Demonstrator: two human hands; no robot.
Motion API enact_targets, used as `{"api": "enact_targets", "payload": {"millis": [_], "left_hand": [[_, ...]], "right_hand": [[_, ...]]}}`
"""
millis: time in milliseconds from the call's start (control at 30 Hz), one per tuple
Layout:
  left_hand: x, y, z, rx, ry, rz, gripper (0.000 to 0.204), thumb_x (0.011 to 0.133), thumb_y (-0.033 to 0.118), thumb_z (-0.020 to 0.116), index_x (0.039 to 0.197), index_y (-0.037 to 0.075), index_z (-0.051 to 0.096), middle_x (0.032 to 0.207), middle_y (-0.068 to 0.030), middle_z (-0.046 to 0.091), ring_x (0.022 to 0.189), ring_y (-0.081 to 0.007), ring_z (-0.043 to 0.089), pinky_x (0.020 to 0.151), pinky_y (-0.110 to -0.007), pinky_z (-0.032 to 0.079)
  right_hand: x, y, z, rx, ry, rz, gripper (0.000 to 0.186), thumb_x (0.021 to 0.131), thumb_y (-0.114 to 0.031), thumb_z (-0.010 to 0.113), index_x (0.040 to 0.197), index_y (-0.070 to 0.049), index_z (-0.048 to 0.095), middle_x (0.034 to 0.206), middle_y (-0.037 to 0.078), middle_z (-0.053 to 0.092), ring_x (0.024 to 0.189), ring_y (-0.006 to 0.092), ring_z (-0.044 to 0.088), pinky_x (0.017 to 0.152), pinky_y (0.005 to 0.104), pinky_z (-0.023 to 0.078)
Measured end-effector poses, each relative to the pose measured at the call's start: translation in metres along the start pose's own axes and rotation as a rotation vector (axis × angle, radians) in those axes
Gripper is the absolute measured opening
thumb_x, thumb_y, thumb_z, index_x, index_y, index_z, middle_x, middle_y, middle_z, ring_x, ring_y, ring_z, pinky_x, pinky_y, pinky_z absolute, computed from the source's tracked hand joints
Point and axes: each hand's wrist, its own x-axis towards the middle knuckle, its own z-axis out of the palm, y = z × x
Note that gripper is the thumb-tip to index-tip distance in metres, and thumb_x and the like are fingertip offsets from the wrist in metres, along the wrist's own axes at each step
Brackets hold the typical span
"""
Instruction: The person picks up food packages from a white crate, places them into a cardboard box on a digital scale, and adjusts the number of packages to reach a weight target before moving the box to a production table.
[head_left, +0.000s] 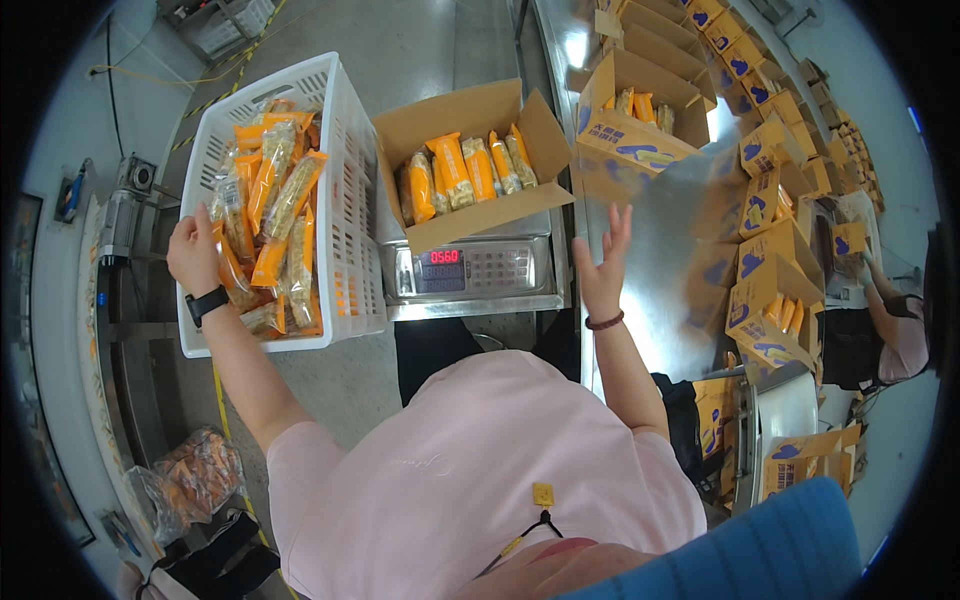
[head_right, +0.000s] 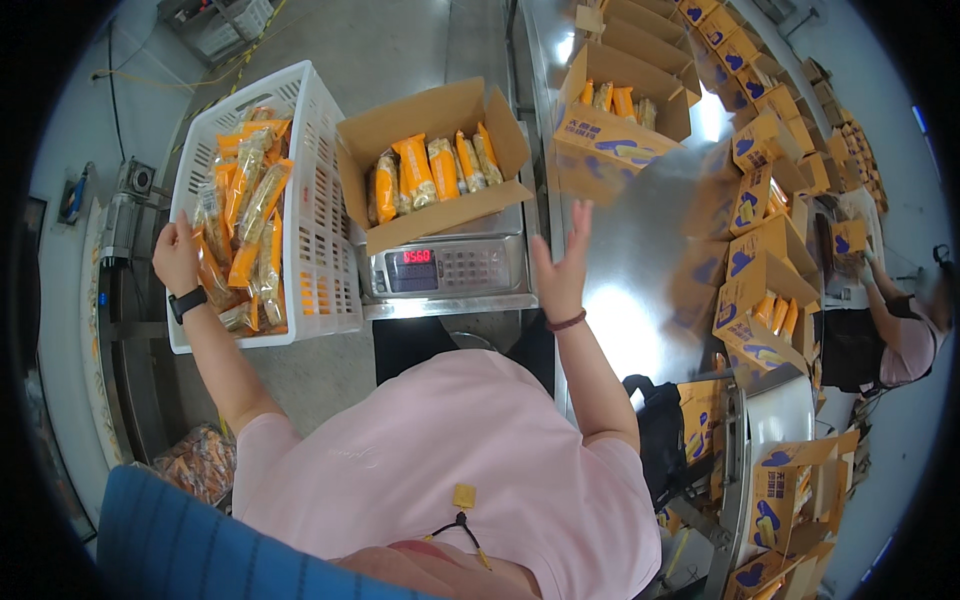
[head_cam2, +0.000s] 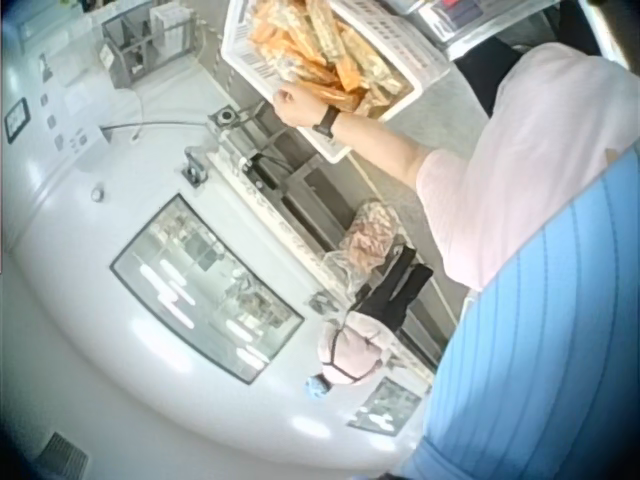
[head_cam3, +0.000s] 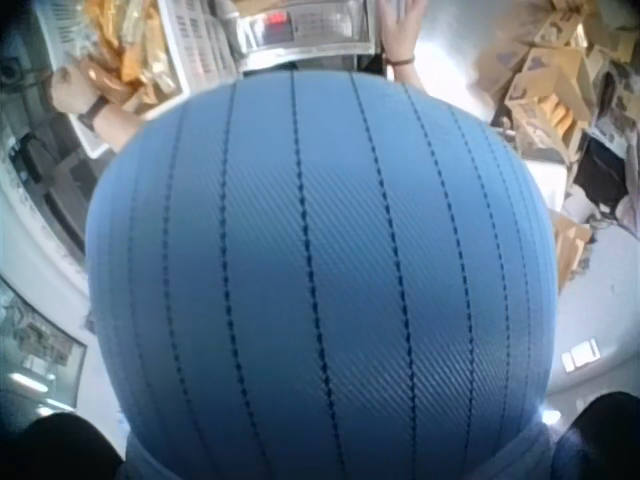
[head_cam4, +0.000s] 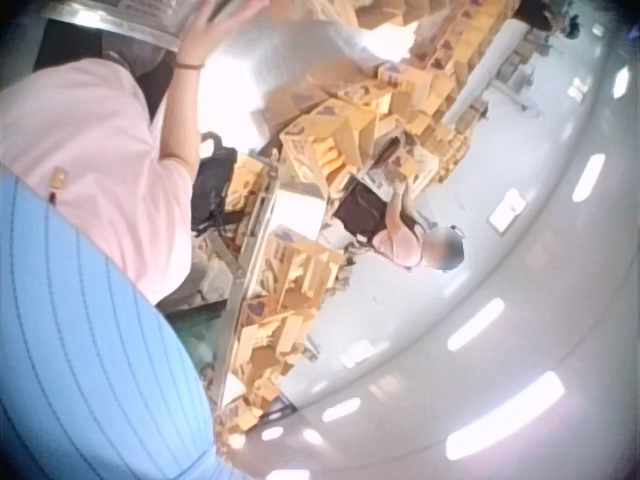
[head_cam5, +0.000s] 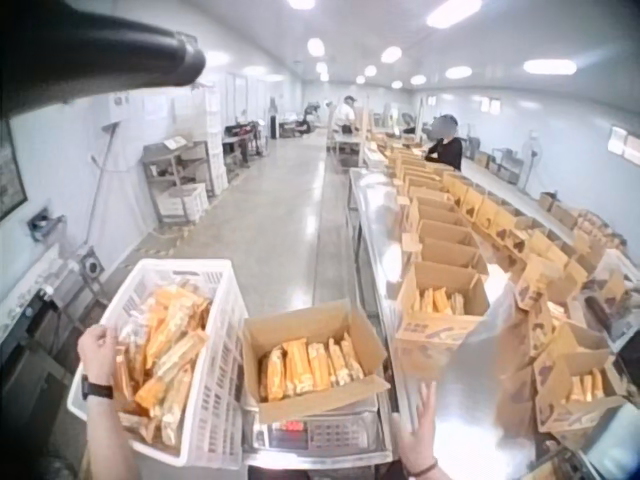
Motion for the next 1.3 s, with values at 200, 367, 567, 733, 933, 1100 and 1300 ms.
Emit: {"api": "enact_targets", "payload": {"millis": [200,367,567,733,933,1100,1300], "left_hand": [[-0.002,-0.008,-0.001,-0.150,0.369,0.181,0.029,0.085,0.035,0.059,0.080,0.007,0.064,0.074,-0.0056,0.064,0.067,-0.0225,0.060,0.062,-0.033,0.047],[0.007,0.028,-0.005,-0.172,0.376,0.598,0.012,0.081,0.017,0.064,0.085,0.005,0.063,0.083,-0.0080,0.063,0.080,-0.0263,0.059,0.072,-0.034,0.046],[-0.055,0.233,0.022,-0.163,-0.545,1.326,0.025,0.074,0.006,0.058,0.099,0.008,0.059,0.101,-0.0103,0.058,0.099,-0.0278,0.053,0.085,-0.038,0.043],[-0.104,0.303,0.091,0.255,-0.575,1.958,0.014,0.080,0.018,0.049,0.092,0.013,0.055,0.099,-0.0063,0.055,0.105,-0.0221,0.051,0.090,-0.037,0.041],[-0.124,0.374,0.035,-0.425,-0.210,1.964,0.022,0.071,0.013,0.059,0.092,0.009,0.052,0.101,-0.0100,0.055,0.104,-0.0256,0.053,0.099,-0.041,0.039],[-0.134,0.356,0.006,-0.650,-0.406,1.875,0.025,0.063,0.009,0.063,0.087,0.008,0.053,0.090,-0.0100,0.053,0.085,-0.0275,0.055,0.092,-0.041,0.045],[-0.126,0.307,-0.005,-0.397,-0.645,1.749,0.053,0.058,0.000,0.068,0.108,0.007,0.053,0.101,-0.0149,0.052,0.095,-0.0346,0.052,0.080,-0.041,0.044]], "right_hand": [[0.015,0.004,0.014,0.906,0.089,0.784,0.089,0.084,-0.020,0.061,0.143,-0.008,-0.005,0.141,0.019,0.023,0.126,0.0312,0.034,0.097,0.0459,0.038],[0.046,-0.037,0.067,1.219,-0.381,1.032,0.049,0.087,-0.015,0.054,0.126,0.003,0.029,0.122,0.020,0.043,0.113,0.0356,0.047,0.091,0.0500,0.043],[0.024,-0.031,0.095,1.243,-0.373,0.790,0.031,0.086,-0.006,0.045,0.115,0.002,0.040,0.108,0.018,0.052,0.095,0.0334,0.059,0.070,0.0448,0.057],[-0.001,-0.050,0.039,1.072,-0.216,0.646,0.032,0.085,-0.003,0.045,0.116,0.002,0.039,0.105,0.017,0.054,0.093,0.0325,0.061,0.069,0.0439,0.058],[0.031,0.034,-0.055,1.213,0.128,0.681,0.026,0.084,-0.004,0.049,0.109,0.001,0.046,0.097,0.015,0.056,0.091,0.0276,0.061,0.066,0.0399,0.056],[0.110,0.132,-0.039,1.204,0.184,0.692,0.013,0.083,-0.009,0.053,0.094,-0.002,0.053,0.086,0.011,0.057,0.080,0.0231,0.058,0.071,0.0395,0.051],[0.126,0.100,-0.115,0.298,0.043,0.551,0.058,0.082,-0.027,0.063,0.127,0.000,0.038,0.129,0.020,0.042,0.122,0.0331,0.039,0.099,0.0432,0.034]]}}
